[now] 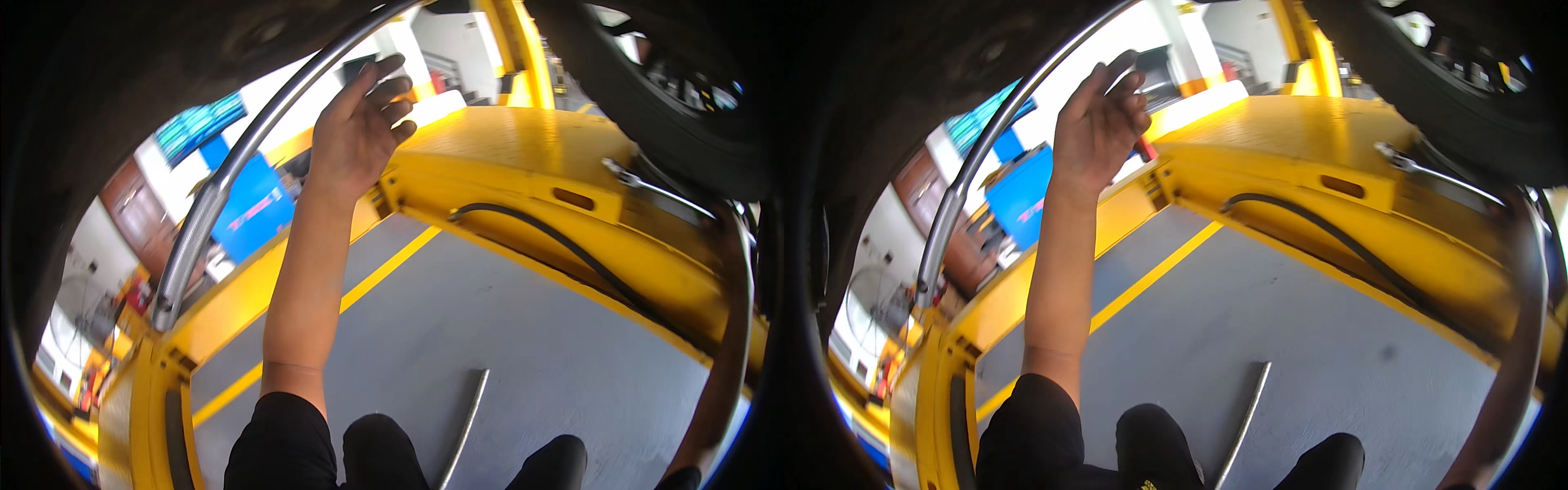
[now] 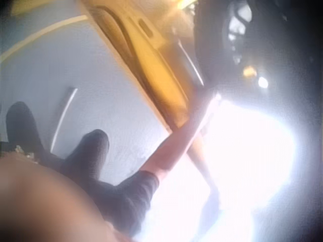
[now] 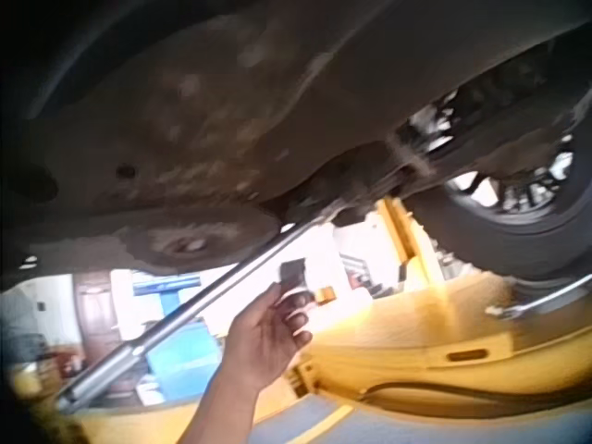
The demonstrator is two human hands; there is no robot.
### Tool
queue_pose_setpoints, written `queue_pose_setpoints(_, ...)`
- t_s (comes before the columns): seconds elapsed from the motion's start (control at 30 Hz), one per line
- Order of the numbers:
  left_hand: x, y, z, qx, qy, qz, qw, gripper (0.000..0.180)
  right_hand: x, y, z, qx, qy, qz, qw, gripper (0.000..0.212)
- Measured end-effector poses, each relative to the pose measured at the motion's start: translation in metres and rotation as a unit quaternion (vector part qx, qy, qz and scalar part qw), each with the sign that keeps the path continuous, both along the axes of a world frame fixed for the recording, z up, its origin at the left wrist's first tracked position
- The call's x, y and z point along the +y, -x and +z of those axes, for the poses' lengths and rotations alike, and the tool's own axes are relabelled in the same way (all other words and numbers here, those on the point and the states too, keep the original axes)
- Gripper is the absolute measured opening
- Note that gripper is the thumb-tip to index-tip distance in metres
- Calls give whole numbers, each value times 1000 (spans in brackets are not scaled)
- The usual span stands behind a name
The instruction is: The person sits on the floor under a car lift and uses a torque wrench and extension bar to tighten bolts on the vehicle's undercarriage. The person repeatedly positions the tools and applies torque to fasteners beneath the car.
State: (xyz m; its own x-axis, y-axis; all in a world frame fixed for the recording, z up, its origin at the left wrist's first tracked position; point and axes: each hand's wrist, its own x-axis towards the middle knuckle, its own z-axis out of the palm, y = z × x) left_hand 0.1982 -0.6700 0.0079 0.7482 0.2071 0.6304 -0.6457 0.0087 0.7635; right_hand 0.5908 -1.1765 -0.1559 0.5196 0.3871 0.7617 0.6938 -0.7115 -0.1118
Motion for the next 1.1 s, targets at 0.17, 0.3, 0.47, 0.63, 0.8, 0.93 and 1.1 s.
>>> queue_pose_setpoints(0.17,11,173,-28,-50,-49,95,993,62,-13,-34,-13,34,21,27,999,34)
queue_pose_setpoints(0.3,-43,233,28,104,-87,140,981,81,-11,-47,-22,51,30,43,997,32)
queue_pose_setpoints(0.47,-88,218,49,258,-281,219,898,74,-22,-60,-29,68,37,47,996,31)
queue_pose_setpoints(0.63,-119,201,54,330,-363,356,795,65,-31,-74,-46,88,32,58,994,31)
queue_pose_setpoints(0.8,-133,199,55,346,-326,386,791,47,-47,-70,-53,101,22,62,993,31)
queue_pose_setpoints(0.93,-134,192,53,332,-298,366,816,45,-65,-66,-58,112,20,64,991,31)
queue_pose_setpoints(1.1,-127,199,55,315,-321,328,831,49,-81,-66,-57,120,26,69,990,32)
